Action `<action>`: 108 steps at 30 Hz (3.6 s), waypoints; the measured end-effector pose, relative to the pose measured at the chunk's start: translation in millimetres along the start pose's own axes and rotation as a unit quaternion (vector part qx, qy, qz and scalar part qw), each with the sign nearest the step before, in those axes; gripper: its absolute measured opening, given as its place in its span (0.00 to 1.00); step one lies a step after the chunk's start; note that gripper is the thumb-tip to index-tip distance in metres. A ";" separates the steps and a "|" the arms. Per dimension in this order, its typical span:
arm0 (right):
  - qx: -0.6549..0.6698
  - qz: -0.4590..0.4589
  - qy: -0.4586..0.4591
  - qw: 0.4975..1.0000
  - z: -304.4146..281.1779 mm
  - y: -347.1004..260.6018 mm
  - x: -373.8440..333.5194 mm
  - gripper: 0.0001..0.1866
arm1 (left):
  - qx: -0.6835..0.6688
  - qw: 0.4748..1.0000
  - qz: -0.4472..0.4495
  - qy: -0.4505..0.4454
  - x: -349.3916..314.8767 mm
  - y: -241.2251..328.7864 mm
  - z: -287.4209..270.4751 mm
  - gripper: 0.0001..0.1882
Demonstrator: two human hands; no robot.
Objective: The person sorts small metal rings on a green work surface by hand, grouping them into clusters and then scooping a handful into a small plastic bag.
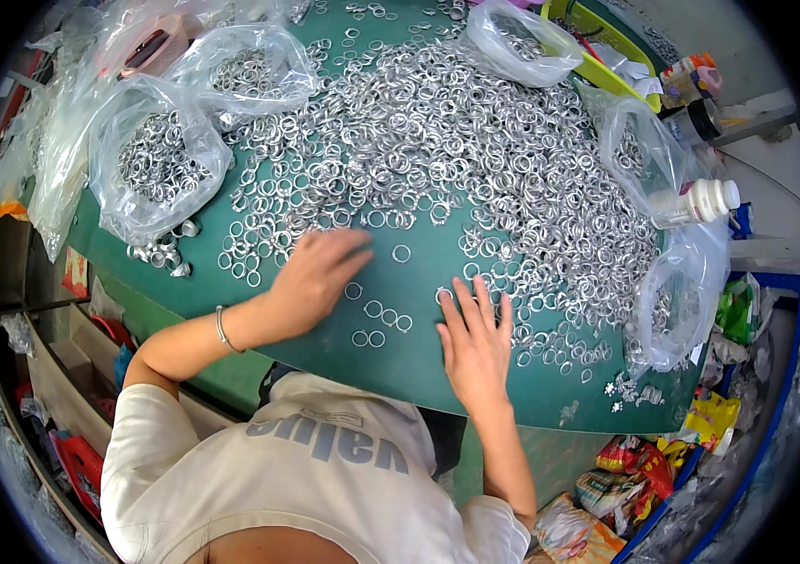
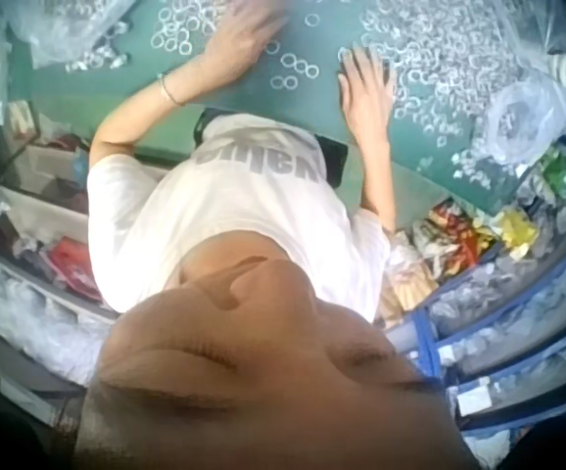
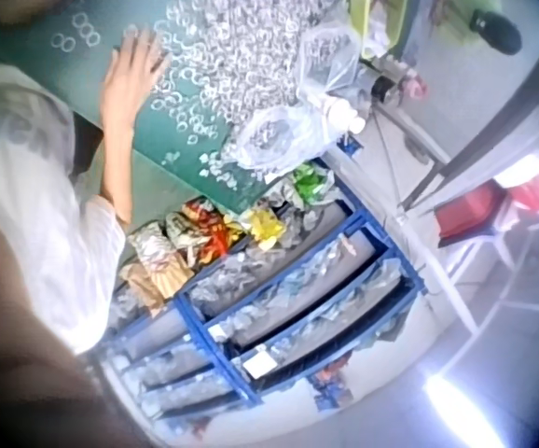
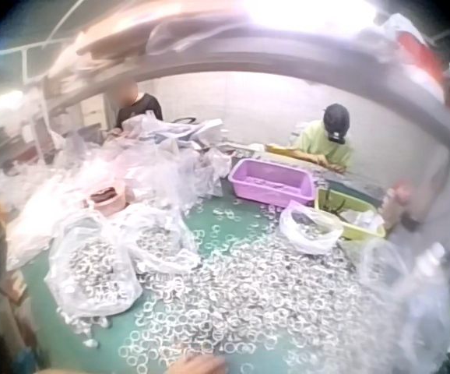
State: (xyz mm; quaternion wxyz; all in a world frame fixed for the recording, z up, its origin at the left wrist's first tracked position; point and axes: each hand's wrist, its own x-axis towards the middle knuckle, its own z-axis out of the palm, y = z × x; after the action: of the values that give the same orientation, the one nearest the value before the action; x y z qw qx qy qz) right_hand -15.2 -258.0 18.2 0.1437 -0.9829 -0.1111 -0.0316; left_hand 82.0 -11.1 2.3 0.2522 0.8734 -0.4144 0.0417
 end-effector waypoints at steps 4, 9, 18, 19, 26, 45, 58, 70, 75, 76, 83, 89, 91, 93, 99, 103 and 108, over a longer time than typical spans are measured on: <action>-0.042 0.069 0.058 0.995 -3.4 21.7 -19.4 0.12 | -0.140 0.987 0.024 -0.074 -23.5 29.0 15.1 0.27; 0.098 0.062 0.112 0.987 -6.4 9.9 27.2 0.18 | -0.131 0.987 0.049 -0.084 -12.8 32.5 21.9 0.30; 0.001 -0.048 -0.042 0.998 13.9 -1.0 60.1 0.28 | 0.140 0.988 0.045 -0.039 24.8 -20.5 14.8 0.25; 0.013 -0.031 -0.059 0.998 8.2 -4.2 50.1 0.27 | 0.154 0.987 0.027 -0.039 13.7 -21.8 9.4 0.25; -0.077 0.043 0.007 0.996 -6.4 21.8 12.8 0.22 | 0.172 0.981 -0.088 -0.003 -8.2 -35.6 -9.1 0.29; 0.008 0.010 0.039 0.999 6.5 3.7 62.3 0.24 | 0.082 0.995 0.036 -0.037 28.2 3.3 14.0 0.29; 0.044 -0.011 -0.108 0.993 -4.6 -27.4 0.7 0.31 | -0.025 0.994 0.071 -0.080 27.1 11.8 23.8 0.32; -0.038 0.100 -0.057 0.993 -1.6 8.6 -37.1 0.28 | -0.119 0.986 -0.009 -0.116 -28.2 53.8 7.6 0.28; 0.024 0.100 0.095 0.990 -4.6 13.3 -49.5 0.20 | -0.127 0.984 0.032 -0.118 -33.3 70.2 28.3 0.33; 0.031 0.097 0.080 0.992 -5.3 6.5 -47.4 0.21 | -0.094 0.985 0.059 -0.135 -28.4 71.8 29.2 0.33; 0.041 0.109 0.092 0.989 -3.1 12.8 -88.3 0.25 | -0.071 0.985 0.070 -0.138 -28.5 54.8 20.3 0.32; 0.041 0.128 0.031 0.990 6.8 -15.9 -89.6 0.29 | -0.083 0.987 0.057 -0.122 -21.9 52.6 6.1 0.29; 0.060 0.133 0.040 0.989 6.8 -17.5 -92.6 0.30 | -0.086 0.985 0.087 -0.122 -12.4 55.2 6.1 0.28; 0.081 0.140 0.021 0.987 2.4 -17.3 -90.2 0.30 | -0.074 0.978 0.127 -0.147 -16.8 60.4 15.4 0.28; 0.153 0.075 0.073 0.983 7.9 -23.6 -95.9 0.23 | -0.039 0.988 0.067 -0.133 -28.1 49.2 8.2 0.24; 0.130 0.142 0.251 0.949 7.4 -7.7 -90.8 0.14 | -0.086 0.992 -0.012 -0.093 -13.8 47.8 0.1 0.23; 0.069 0.148 0.149 0.975 3.6 -12.8 -84.5 0.15 | -0.039 0.998 -0.040 -0.035 30.4 39.1 20.4 0.23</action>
State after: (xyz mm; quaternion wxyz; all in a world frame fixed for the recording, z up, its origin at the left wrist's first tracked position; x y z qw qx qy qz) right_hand -100.3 -262.7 10.3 0.2292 -0.9603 0.0562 -0.1486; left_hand 69.9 -62.8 9.0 0.2725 0.8798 -0.3891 -0.0150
